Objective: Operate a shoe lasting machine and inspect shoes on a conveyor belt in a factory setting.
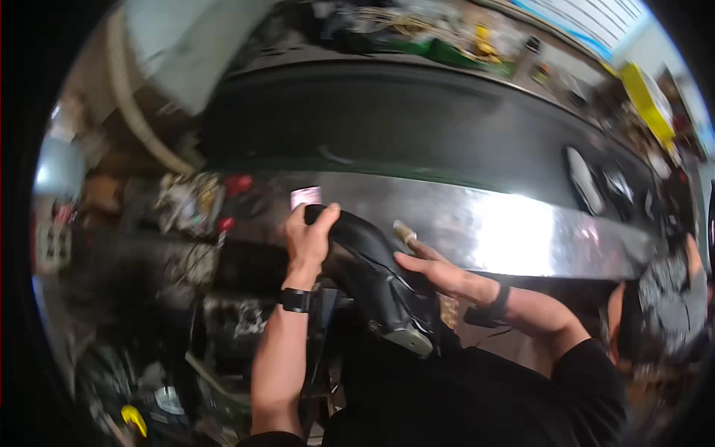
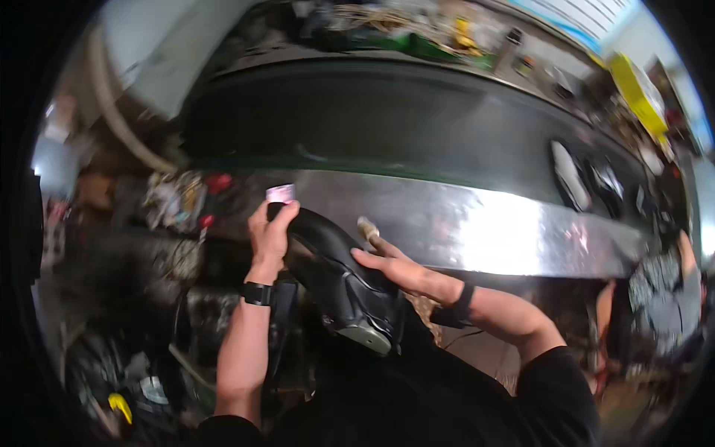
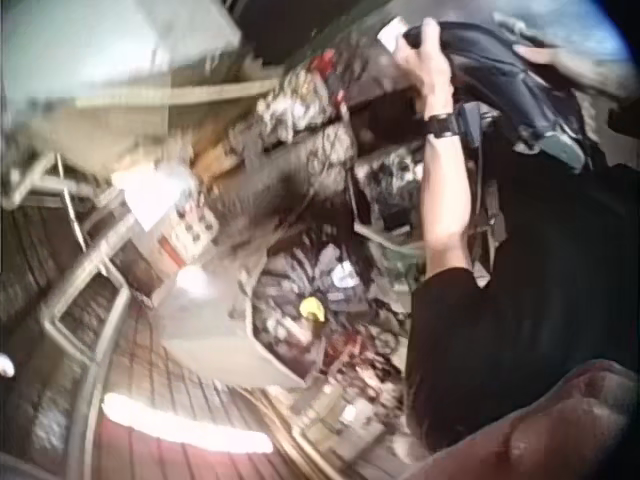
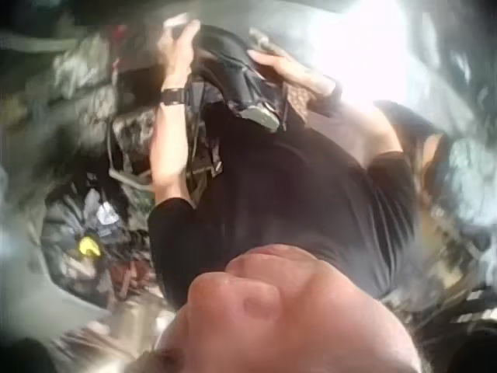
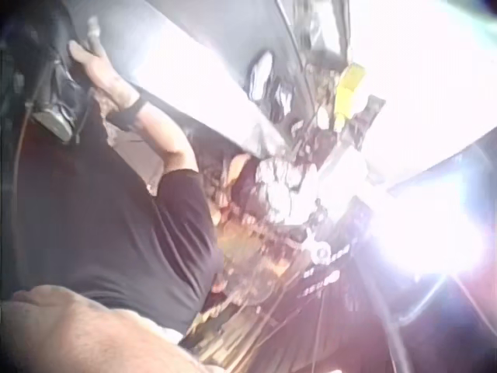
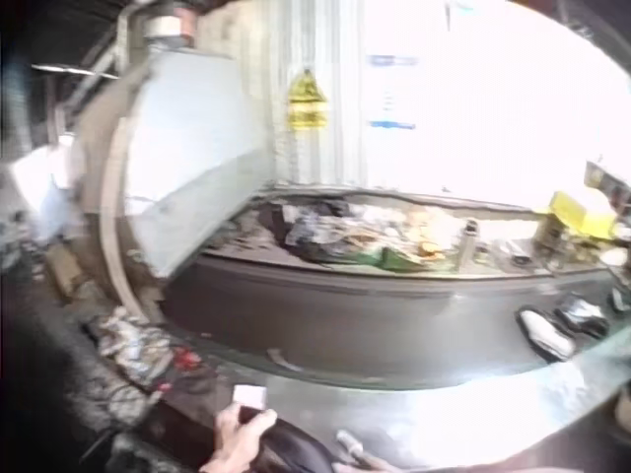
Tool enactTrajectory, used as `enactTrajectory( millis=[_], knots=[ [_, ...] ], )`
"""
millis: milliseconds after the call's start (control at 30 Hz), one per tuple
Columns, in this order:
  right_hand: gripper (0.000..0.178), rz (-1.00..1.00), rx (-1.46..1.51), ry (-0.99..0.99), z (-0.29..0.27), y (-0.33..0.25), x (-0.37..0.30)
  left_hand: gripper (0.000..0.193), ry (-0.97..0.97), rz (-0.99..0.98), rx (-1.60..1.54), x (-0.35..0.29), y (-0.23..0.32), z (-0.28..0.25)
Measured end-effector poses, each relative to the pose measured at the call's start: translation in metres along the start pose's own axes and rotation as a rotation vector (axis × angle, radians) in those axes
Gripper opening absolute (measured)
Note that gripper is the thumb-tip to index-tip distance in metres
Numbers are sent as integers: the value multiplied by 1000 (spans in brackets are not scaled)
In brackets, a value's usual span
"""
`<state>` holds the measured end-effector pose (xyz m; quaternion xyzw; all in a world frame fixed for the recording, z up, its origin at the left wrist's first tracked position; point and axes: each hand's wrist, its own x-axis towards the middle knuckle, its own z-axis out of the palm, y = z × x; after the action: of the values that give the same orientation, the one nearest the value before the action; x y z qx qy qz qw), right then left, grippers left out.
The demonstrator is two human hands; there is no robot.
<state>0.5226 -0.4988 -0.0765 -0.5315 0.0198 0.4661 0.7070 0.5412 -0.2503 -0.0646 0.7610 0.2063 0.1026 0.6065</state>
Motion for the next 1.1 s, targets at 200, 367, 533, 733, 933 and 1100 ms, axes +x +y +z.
enactTrajectory(
  millis=[200,367,533,733,933,1100],
  knots=[
    [61,-467,-229,-84,124,29,18,28,397,-2,-27,-84,2,-149],
    [44,-475,-282,-270,242,72,24,35,874,-61,-14,-187,8,-270],
    [28,-119,-140,-474,367,122,17,36,723,-73,-991,-308,-4,-385],
    [23,63,-118,-482,472,167,11,41,1049,285,-661,-370,-39,-443],
    [23,113,48,-521,537,196,26,45,988,89,-963,-390,-68,-506],
    [21,52,16,-471,565,217,59,47,875,156,-1031,-405,-73,-465]
  ],
)
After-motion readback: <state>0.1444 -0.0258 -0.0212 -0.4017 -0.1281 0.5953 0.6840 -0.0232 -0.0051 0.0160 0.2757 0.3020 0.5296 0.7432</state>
